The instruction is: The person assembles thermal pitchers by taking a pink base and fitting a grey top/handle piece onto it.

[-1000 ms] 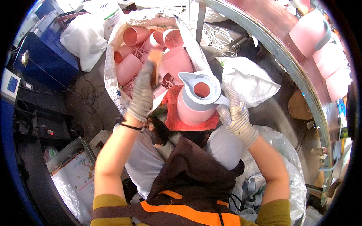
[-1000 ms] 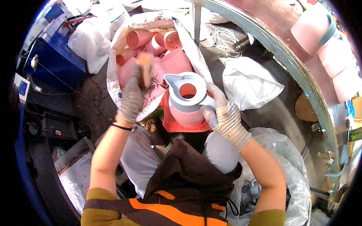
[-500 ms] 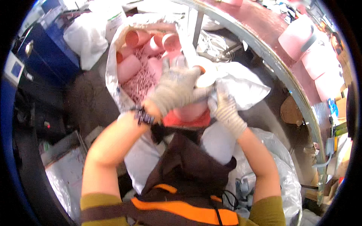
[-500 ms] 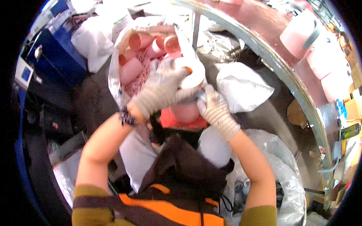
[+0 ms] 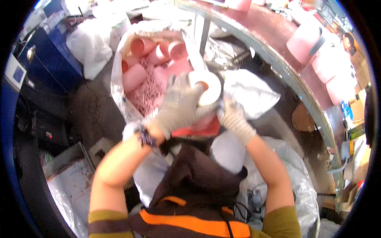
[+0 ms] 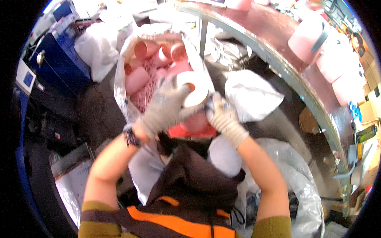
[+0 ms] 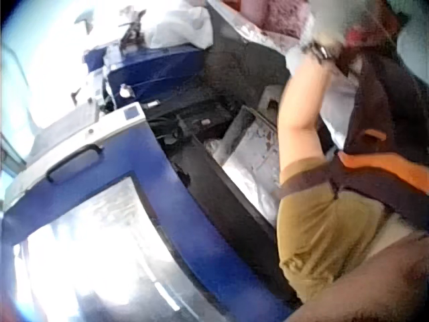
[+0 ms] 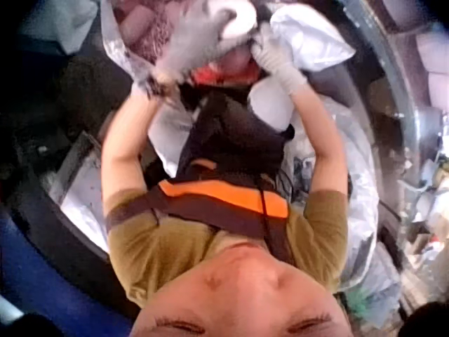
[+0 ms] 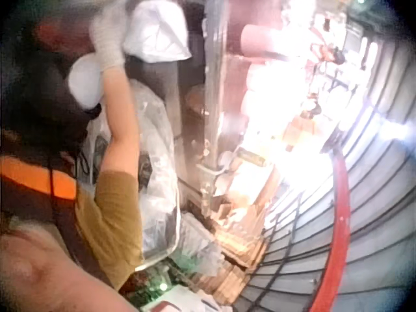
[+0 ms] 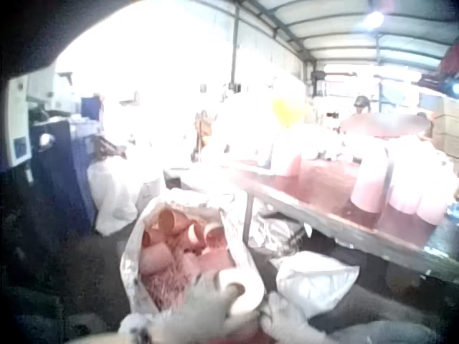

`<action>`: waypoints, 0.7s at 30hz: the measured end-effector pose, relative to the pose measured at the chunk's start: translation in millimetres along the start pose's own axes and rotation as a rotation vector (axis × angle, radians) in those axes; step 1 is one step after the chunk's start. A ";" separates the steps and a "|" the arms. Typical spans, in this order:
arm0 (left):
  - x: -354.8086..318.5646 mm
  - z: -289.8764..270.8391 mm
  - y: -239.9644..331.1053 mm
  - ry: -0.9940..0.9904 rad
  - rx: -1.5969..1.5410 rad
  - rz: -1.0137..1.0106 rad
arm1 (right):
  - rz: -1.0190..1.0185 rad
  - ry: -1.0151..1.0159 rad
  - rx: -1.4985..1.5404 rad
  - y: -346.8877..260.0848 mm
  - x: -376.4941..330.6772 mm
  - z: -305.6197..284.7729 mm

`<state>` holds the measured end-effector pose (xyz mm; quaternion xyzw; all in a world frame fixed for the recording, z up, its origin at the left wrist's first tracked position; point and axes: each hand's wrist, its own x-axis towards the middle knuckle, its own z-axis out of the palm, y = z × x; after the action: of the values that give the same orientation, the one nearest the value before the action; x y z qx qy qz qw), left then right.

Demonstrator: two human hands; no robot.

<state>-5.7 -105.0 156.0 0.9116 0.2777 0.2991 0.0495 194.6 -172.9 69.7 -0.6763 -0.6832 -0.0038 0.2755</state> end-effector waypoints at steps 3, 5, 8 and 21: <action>31.0 -11.0 -2.7 -0.242 -0.005 -0.072 | 0.160 -0.158 -0.083 10.3 10.2 -12.2; 31.2 4.8 -17.1 -0.051 -0.260 -0.222 | 0.197 0.010 0.032 18.2 -1.4 -34.6; 14.3 22.2 -47.2 0.151 -0.260 -0.352 | 0.164 0.388 0.080 5.2 -15.1 -137.1; -107.0 14.8 -142.9 -0.268 0.064 -0.500 | 0.409 0.287 -0.991 171.6 70.6 -336.8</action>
<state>-136.7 -41.0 51.8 0.8472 0.4943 0.1456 0.1293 483.2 -220.5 319.3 -0.8364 -0.4102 -0.3634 0.0096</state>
